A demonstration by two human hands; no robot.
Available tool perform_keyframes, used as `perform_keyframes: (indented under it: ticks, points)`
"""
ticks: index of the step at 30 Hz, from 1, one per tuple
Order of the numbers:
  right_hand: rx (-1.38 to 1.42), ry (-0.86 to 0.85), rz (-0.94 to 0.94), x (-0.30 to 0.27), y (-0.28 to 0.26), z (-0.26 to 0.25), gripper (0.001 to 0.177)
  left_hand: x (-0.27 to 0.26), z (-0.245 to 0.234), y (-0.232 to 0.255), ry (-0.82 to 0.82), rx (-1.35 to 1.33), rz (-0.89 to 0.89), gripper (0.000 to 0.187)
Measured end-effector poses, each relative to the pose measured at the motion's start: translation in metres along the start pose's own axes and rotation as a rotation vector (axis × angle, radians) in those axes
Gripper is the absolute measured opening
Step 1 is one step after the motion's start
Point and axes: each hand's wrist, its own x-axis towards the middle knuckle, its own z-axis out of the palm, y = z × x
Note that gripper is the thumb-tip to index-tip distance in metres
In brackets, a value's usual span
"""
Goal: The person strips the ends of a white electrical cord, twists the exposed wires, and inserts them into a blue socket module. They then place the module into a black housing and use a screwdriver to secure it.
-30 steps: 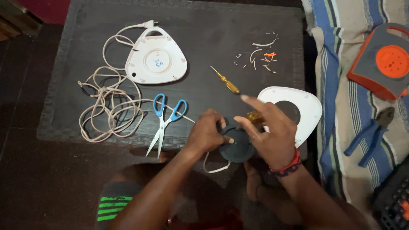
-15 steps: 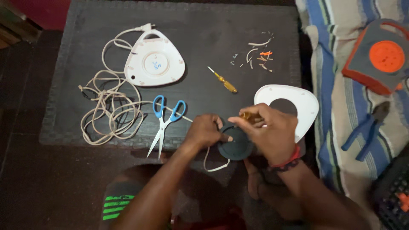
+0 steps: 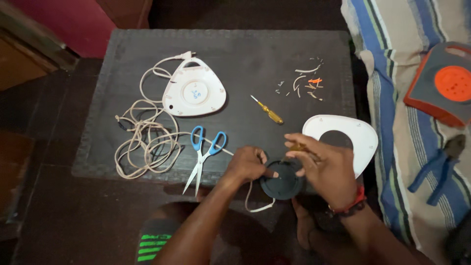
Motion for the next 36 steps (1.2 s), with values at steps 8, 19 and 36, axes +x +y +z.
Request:
perform_keyframes:
  ticks: [8,19,36]
  points:
    - [-0.304,0.252,-0.232,0.002,0.008,0.015,0.040,0.003,0.001,0.002,0.008,0.000,0.001,0.040]
    - [-0.112,-0.055,-0.333,0.001,-0.020,0.008,0.048,0.001,0.001,0.000,0.003,0.007,0.007,0.040]
    - [-0.397,0.243,-0.278,0.001,0.006,0.017,0.050,0.002,0.002,0.000,-0.009,-0.002,-0.031,0.038]
